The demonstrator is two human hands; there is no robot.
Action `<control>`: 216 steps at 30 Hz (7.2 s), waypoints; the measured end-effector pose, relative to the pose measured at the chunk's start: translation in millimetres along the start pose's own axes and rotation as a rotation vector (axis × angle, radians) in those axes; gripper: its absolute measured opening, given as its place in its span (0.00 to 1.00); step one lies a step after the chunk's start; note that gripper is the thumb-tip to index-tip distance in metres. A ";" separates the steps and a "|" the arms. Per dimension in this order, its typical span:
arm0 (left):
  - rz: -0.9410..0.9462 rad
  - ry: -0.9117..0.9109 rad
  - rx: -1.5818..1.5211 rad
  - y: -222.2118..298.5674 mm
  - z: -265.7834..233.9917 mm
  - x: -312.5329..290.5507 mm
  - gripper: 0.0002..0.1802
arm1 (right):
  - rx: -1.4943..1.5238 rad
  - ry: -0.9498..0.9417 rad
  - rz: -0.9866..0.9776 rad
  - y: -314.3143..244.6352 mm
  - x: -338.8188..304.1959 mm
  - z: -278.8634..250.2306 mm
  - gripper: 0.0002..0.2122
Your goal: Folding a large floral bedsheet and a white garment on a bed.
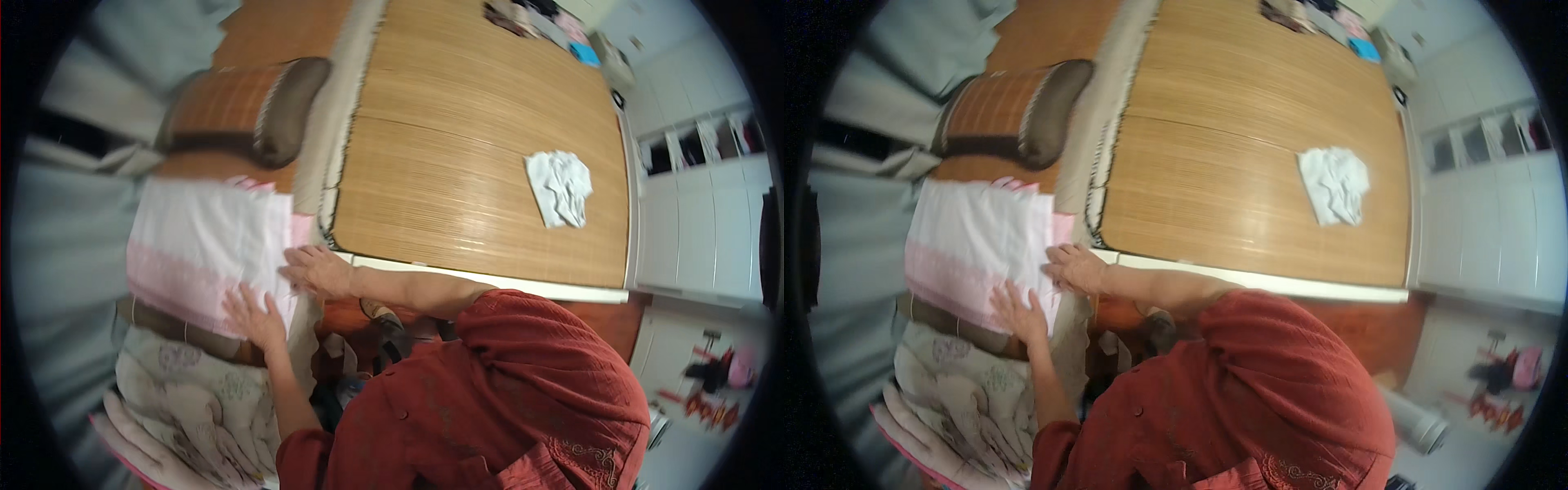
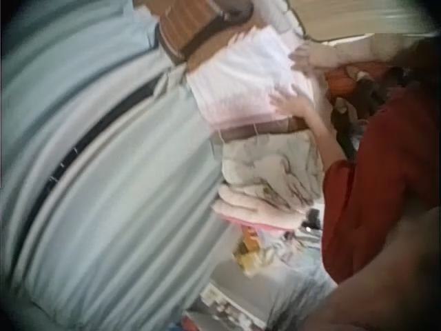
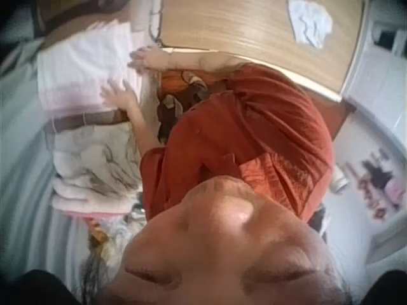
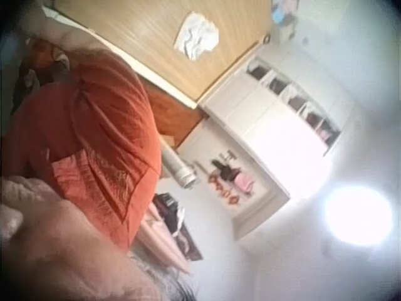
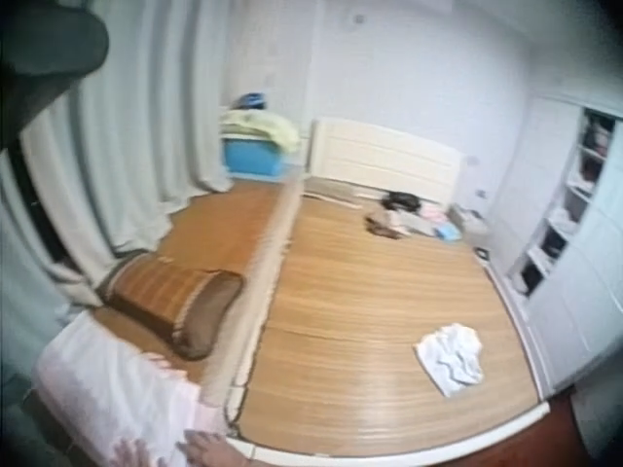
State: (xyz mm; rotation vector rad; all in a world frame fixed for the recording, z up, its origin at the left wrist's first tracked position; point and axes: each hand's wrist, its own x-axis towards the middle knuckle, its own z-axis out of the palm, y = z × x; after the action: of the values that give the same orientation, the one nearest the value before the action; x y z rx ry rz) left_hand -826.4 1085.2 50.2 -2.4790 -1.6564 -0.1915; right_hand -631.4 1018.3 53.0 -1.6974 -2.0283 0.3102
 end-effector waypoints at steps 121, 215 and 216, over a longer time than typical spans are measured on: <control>-0.109 -2.246 -1.634 755.6 -245.3 -453.2 0.30 | 1.543 1.588 0.562 27.9 -872.1 -364.7 0.29; -0.998 -0.804 -2.510 1560.8 -221.1 -282.7 0.29 | 1.881 0.112 0.714 930.5 -986.6 -868.3 0.24; -1.053 -0.823 -2.487 1566.2 -215.5 -268.0 0.28 | 1.910 0.078 0.723 943.4 -976.4 -867.9 0.25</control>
State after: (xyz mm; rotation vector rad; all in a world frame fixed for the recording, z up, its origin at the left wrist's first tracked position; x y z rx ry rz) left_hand 514.9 209.5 121.6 0.0269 0.7453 0.5833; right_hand 726.5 157.4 160.6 -0.8349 -0.2336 1.6185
